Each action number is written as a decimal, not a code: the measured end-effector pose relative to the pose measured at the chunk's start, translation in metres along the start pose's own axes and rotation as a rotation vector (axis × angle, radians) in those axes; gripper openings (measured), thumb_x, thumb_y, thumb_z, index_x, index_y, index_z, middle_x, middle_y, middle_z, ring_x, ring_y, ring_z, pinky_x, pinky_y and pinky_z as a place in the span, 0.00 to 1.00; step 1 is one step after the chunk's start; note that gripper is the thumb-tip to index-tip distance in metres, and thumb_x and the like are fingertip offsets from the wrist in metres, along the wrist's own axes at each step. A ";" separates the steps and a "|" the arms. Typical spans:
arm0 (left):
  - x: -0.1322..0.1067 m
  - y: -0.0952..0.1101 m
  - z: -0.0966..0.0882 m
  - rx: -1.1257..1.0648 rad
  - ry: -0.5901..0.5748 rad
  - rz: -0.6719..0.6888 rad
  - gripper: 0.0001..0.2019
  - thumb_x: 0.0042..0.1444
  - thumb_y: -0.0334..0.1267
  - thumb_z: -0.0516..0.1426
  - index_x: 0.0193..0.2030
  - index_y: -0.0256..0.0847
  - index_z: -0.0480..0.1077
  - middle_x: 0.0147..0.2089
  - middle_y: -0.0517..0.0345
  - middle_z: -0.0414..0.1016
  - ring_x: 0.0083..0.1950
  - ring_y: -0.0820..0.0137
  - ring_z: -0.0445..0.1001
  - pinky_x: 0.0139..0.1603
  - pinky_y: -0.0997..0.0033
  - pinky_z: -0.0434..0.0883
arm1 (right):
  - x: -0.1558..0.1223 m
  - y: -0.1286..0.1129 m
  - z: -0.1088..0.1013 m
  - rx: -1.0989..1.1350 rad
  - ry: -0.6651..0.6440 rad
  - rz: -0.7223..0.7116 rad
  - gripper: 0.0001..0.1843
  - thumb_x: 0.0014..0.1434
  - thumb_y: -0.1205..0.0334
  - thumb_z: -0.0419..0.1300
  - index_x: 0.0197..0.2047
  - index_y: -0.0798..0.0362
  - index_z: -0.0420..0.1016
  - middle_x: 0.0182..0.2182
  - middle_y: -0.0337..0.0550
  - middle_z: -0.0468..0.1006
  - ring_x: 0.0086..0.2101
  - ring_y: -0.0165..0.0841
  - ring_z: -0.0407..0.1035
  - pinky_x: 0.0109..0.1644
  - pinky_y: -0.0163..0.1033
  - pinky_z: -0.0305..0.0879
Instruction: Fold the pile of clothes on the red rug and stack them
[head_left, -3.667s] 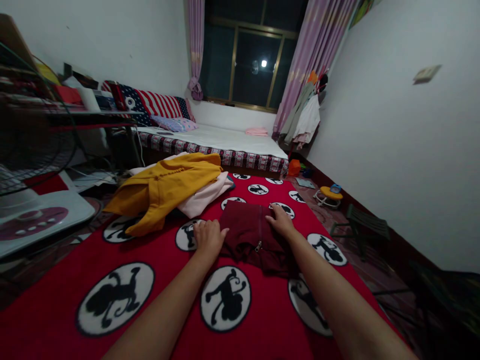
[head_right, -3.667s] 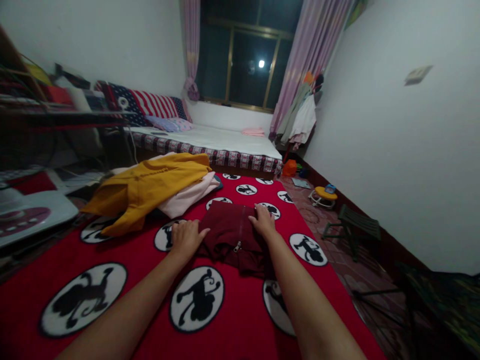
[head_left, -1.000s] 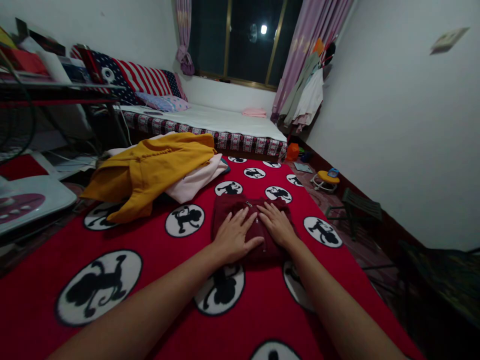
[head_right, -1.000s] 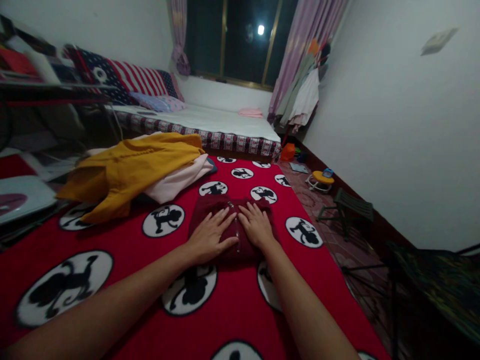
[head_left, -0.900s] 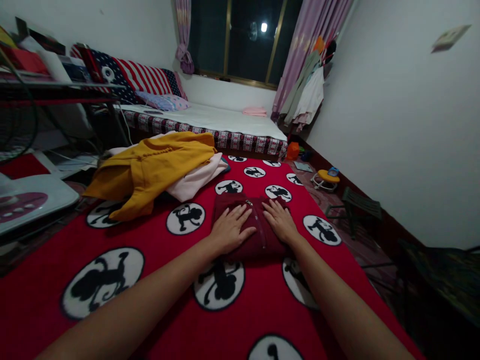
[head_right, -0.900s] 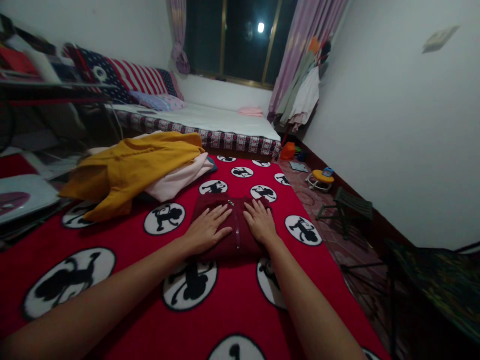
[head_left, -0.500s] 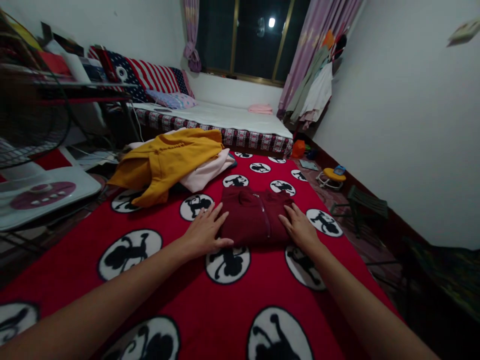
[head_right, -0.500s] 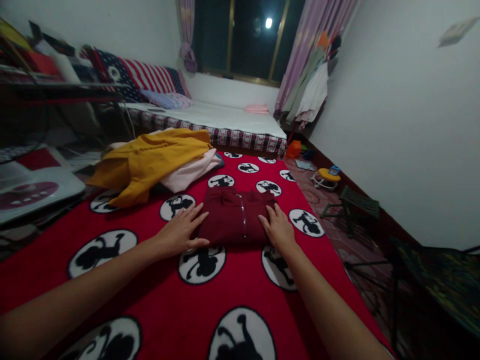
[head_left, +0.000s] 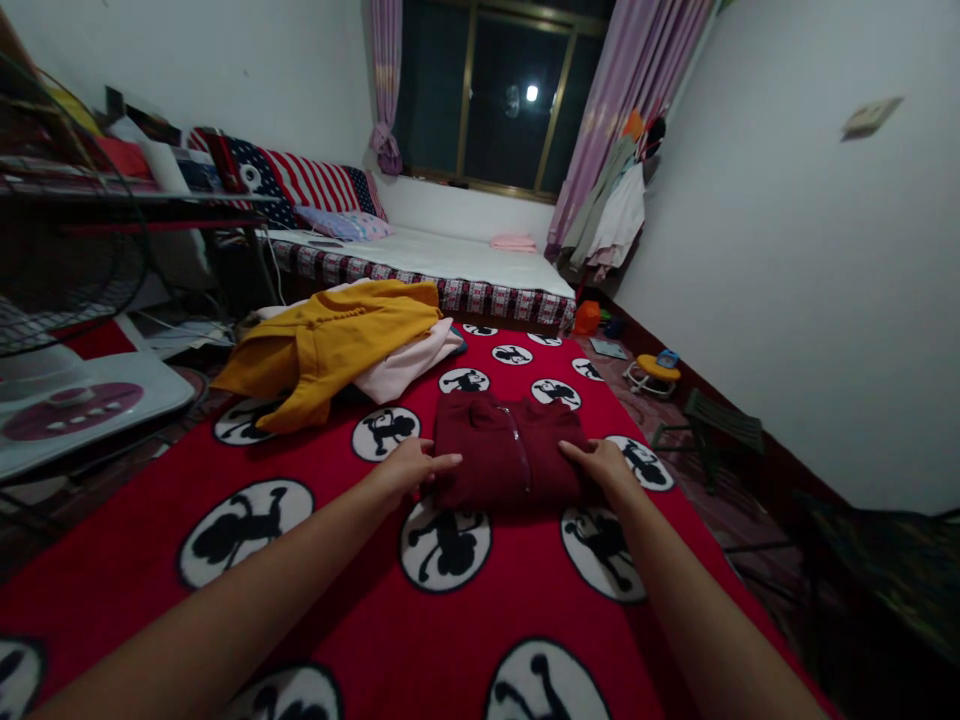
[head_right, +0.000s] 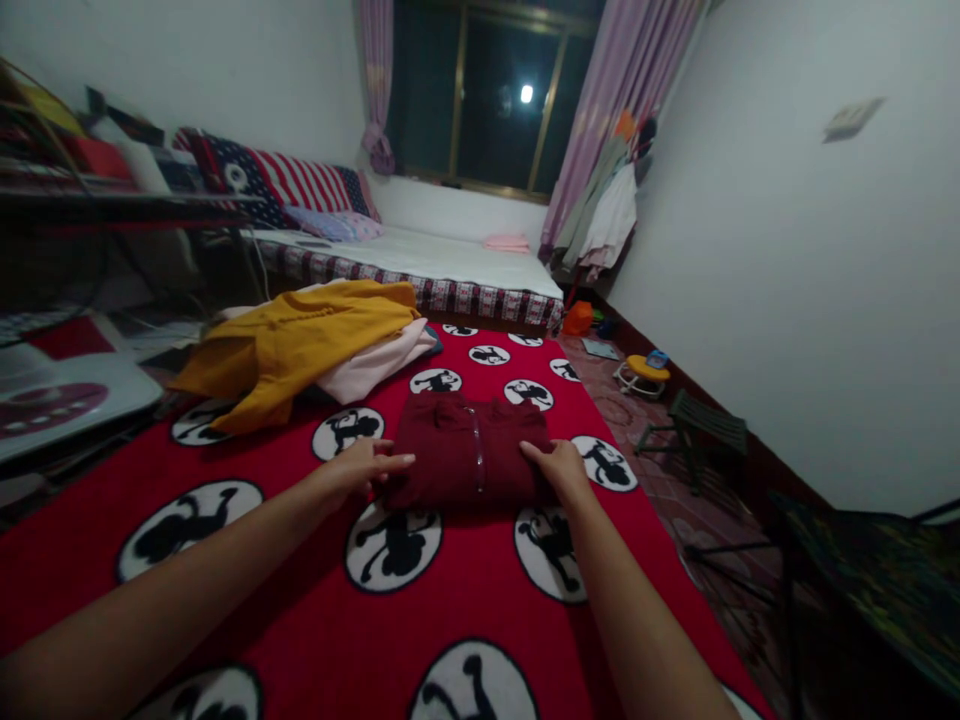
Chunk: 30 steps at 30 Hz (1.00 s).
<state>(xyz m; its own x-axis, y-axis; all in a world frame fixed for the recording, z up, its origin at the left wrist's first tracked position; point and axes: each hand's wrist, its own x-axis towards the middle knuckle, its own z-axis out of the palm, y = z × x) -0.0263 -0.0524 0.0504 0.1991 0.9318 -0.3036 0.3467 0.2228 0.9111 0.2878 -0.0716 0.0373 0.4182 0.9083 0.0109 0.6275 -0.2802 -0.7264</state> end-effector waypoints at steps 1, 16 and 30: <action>0.001 0.000 0.002 -0.028 -0.016 0.005 0.22 0.45 0.47 0.65 0.43 0.32 0.74 0.27 0.55 0.78 0.26 0.68 0.73 0.23 0.74 0.65 | 0.001 0.000 0.002 0.054 0.019 -0.014 0.16 0.48 0.51 0.64 0.34 0.56 0.78 0.27 0.48 0.81 0.31 0.41 0.75 0.32 0.39 0.66; -0.015 0.027 0.115 0.719 0.193 0.687 0.20 0.53 0.27 0.51 0.53 0.33 0.69 0.50 0.41 0.69 0.52 0.55 0.67 0.54 0.54 0.65 | -0.025 -0.079 0.017 -0.412 -0.063 -0.114 0.35 0.55 0.30 0.47 0.51 0.51 0.68 0.46 0.53 0.77 0.45 0.48 0.73 0.42 0.45 0.64; -0.014 0.007 0.073 0.087 0.157 0.850 0.16 0.63 0.37 0.50 0.56 0.47 0.68 0.59 0.51 0.67 0.61 0.64 0.65 0.63 0.59 0.63 | -0.015 -0.060 0.033 -0.112 0.087 -0.291 0.18 0.54 0.53 0.54 0.46 0.51 0.68 0.30 0.43 0.79 0.30 0.39 0.72 0.34 0.39 0.64</action>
<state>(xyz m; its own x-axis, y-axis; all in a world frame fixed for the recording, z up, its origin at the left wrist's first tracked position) 0.0399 -0.0848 0.0413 0.2957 0.8028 0.5178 0.2080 -0.5831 0.7853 0.2217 -0.0582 0.0579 0.2621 0.9267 0.2692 0.7952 -0.0493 -0.6044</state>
